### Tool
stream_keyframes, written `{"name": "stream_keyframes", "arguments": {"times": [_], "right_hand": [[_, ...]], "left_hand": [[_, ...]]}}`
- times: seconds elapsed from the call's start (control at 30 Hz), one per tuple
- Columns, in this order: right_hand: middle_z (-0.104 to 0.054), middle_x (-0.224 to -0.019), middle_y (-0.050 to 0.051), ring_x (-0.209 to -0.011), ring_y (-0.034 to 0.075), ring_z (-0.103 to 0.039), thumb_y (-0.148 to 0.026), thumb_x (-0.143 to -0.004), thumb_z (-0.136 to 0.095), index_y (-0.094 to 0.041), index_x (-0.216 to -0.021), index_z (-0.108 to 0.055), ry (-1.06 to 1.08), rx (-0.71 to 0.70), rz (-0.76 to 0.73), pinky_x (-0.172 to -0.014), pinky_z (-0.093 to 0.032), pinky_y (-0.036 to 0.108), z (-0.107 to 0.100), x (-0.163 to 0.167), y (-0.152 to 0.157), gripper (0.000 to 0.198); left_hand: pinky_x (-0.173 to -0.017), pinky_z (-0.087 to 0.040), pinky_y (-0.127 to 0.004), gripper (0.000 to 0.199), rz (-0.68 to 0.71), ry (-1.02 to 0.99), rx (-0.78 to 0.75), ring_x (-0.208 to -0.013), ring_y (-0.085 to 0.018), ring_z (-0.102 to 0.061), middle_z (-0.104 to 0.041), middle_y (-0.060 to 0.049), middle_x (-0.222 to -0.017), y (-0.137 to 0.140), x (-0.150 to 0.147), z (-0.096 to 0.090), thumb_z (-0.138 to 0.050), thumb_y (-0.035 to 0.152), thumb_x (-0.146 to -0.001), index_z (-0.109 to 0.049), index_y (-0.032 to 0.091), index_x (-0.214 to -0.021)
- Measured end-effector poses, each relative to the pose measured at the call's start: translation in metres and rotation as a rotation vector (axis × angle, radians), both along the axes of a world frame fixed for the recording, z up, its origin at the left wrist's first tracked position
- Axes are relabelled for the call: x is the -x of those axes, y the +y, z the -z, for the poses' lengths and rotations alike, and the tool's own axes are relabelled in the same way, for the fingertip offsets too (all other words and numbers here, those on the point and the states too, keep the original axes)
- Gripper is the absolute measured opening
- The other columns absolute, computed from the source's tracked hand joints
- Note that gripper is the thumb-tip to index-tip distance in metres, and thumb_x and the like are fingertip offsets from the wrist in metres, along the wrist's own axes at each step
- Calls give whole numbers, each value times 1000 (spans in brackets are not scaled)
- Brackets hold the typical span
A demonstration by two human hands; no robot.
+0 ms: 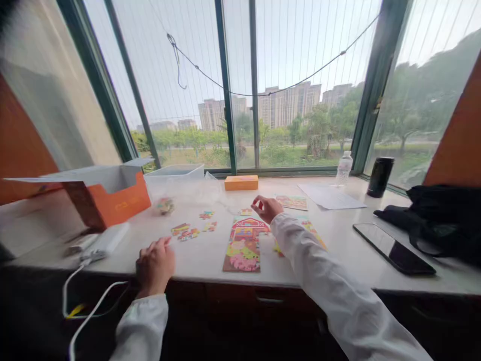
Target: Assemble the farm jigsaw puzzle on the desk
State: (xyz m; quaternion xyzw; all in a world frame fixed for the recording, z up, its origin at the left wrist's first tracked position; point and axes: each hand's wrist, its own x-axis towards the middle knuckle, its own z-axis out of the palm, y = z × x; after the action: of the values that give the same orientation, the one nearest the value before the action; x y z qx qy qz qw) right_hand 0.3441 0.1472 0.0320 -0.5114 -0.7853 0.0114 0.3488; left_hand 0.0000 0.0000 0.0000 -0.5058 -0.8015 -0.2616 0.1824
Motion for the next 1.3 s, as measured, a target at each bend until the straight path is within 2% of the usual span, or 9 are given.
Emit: {"name": "stream_keyframes", "arguments": {"times": [0.1, 0.2, 0.4, 0.53, 0.63, 0.8, 0.97, 1.17, 1.3], "right_hand": [[-68, -71, -1, -64, 13, -56, -43, -87, -60, -22, -90, -68, 0, -13, -60, -63, -35, 24, 4, -3, -3, 22], [-68, -74, -1, -64, 12, -54, -44, -86, -62, -22, -90, -69, -47, 24, -183, -64, -36, 24, 6, 17, -9, 23], [-69, -82, -1, -68, 12, -56, -46, -82, -68, -24, -93, -71, -123, 159, -405, -65, -37, 24, 11, 107, -17, 24], [-69, -88, 2, -77, 14, -59, -46, -77, -73, -21, -94, -72, -76, 228, -451, -72, -43, 26, 22, 160, -6, 30], [-67, -94, 5, -83, 16, -61, -45, -75, -76, -20, -94, -73, -27, 237, -451, -79, -46, 29, 32, 185, 2, 32], [-67, -96, 7, -88, 18, -63, -43, -71, -80, -18, -97, -75, -2, 249, -498, -85, -47, 33, 39, 200, 8, 36], [-67, -96, 5, -89, 18, -63, -32, -66, -85, -22, -90, -78, 5, 266, -581, -84, -48, 31, 38, 209, 10, 27], [-68, -100, 7, -105, 26, -61, -25, -56, -89, -19, -82, -74, 95, 357, -502, -92, -46, 35, 37, 217, 14, 30], [-69, -99, 5, -96, 22, -64, -19, -54, -88, -19, -82, -69, 168, 407, -529, -82, -50, 31, 34, 217, 10, 34]], "left_hand": [[-80, -44, -40, 38, -31, 8, -12, -104, -30, -53, -65, -12, -116, -3, -4, 1, -40, 20, -91, -68, 17, -117], [-83, -43, -41, 38, -21, -3, -7, -107, -30, -52, -63, -13, -119, -5, -6, 2, -41, 20, -90, -69, 17, -116], [-86, -42, -42, 38, -6, -33, 31, -108, -30, -52, -64, -13, -116, -8, -5, 3, -40, 21, -91, -73, 19, -111], [-86, -42, -43, 39, 4, -36, 31, -108, -30, -51, -64, -13, -116, -8, -5, 3, -41, 20, -90, -73, 21, -112], [-87, -42, -42, 39, 27, -43, 30, -108, -30, -51, -63, -13, -116, -9, -4, 4, -43, 20, -90, -73, 24, -113], [-86, -42, -42, 39, 68, -50, 46, -106, -29, -51, -63, -12, -115, -9, -2, 2, -44, 19, -90, -73, 27, -114], [-85, -42, -43, 43, 126, -68, 42, -104, -29, -51, -64, -9, -115, -4, 1, 3, -42, 17, -91, -72, 35, -116], [-84, -43, -39, 41, 101, -81, 63, -103, -28, -53, -65, -12, -117, 4, 2, 5, -39, 17, -92, -72, 24, -116], [-85, -44, -38, 43, 133, -61, 26, -102, -26, -55, -66, -10, -115, 1, 2, 4, -41, 14, -91, -70, 25, -120]]}}
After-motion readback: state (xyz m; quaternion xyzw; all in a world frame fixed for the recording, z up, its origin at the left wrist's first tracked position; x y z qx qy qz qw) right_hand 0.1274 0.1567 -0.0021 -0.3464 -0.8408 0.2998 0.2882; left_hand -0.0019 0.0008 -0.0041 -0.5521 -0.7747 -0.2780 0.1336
